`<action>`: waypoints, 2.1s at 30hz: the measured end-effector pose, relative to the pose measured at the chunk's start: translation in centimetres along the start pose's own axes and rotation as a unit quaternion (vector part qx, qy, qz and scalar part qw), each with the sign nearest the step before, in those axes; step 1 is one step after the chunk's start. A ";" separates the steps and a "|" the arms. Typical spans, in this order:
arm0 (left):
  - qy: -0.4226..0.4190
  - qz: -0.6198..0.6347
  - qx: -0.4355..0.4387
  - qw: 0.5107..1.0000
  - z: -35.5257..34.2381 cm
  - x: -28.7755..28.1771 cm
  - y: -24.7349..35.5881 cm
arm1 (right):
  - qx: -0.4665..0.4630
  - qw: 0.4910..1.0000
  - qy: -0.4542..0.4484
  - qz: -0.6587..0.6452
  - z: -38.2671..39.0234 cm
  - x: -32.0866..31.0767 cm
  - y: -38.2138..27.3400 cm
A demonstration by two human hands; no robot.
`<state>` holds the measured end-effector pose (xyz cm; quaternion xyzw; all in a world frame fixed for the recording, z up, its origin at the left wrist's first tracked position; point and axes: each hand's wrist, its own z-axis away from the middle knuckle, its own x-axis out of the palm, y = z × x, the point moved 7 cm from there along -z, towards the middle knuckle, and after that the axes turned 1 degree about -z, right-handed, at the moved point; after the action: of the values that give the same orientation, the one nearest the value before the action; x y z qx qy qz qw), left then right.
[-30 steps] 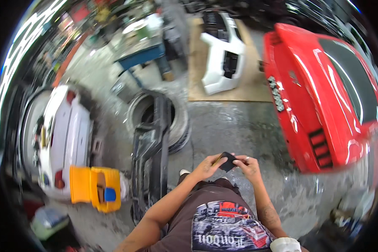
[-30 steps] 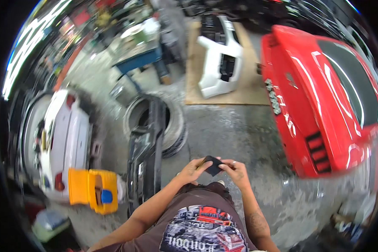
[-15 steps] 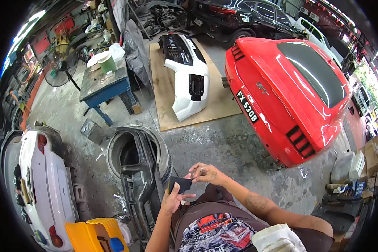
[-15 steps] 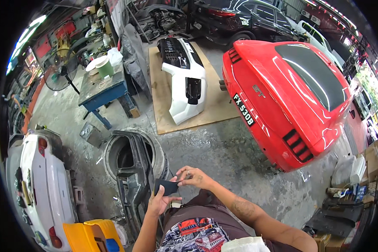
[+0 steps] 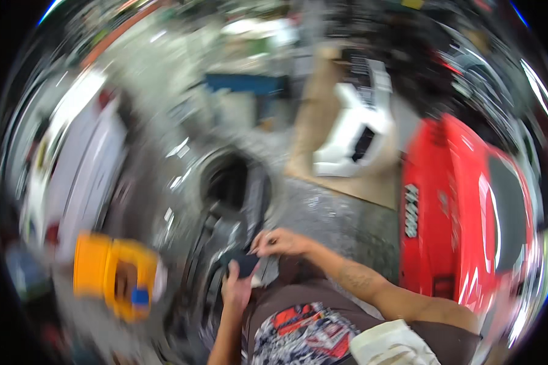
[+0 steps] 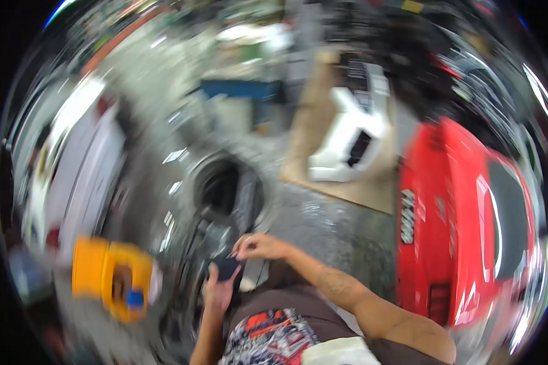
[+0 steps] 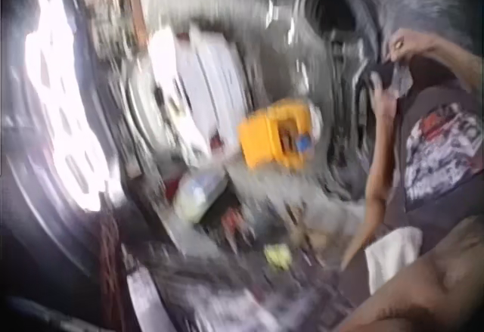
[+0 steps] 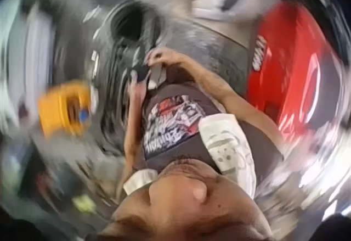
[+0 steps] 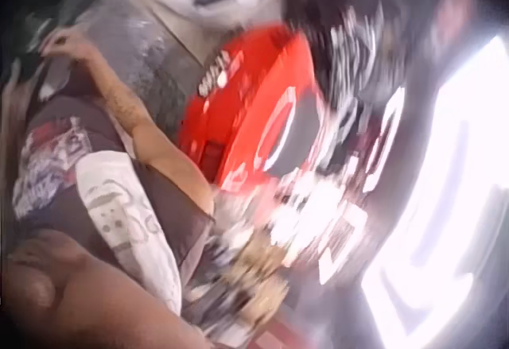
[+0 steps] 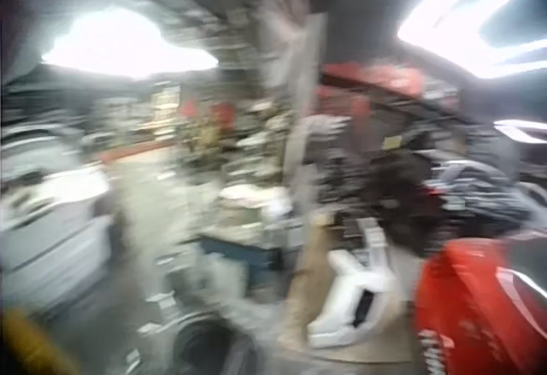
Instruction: The recorder is wet sanding a carbon fiber car bumper with a sanding block and water.
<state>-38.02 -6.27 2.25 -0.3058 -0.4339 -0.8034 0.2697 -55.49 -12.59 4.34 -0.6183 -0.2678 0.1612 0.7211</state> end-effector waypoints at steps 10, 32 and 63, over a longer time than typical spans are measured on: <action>0.239 0.126 0.208 0.940 2.6 -3.8 4.9 | 0.218 0.968 -0.125 0.019 -12.9 -2.6 5.0; 0.351 -0.160 0.032 0.922 -16.0 -59.6 31.8 | 0.109 0.870 -0.036 0.480 -18.7 8.2 25.4; 0.159 -0.193 0.004 0.968 -20.4 -19.4 2.9 | 0.163 0.656 -0.290 0.677 -20.7 1.3 26.0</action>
<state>-28.33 -21.96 -19.14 -0.0833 -0.4391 -0.8770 0.1765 -39.78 -23.76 -22.77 -0.4225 0.0598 0.8173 0.3873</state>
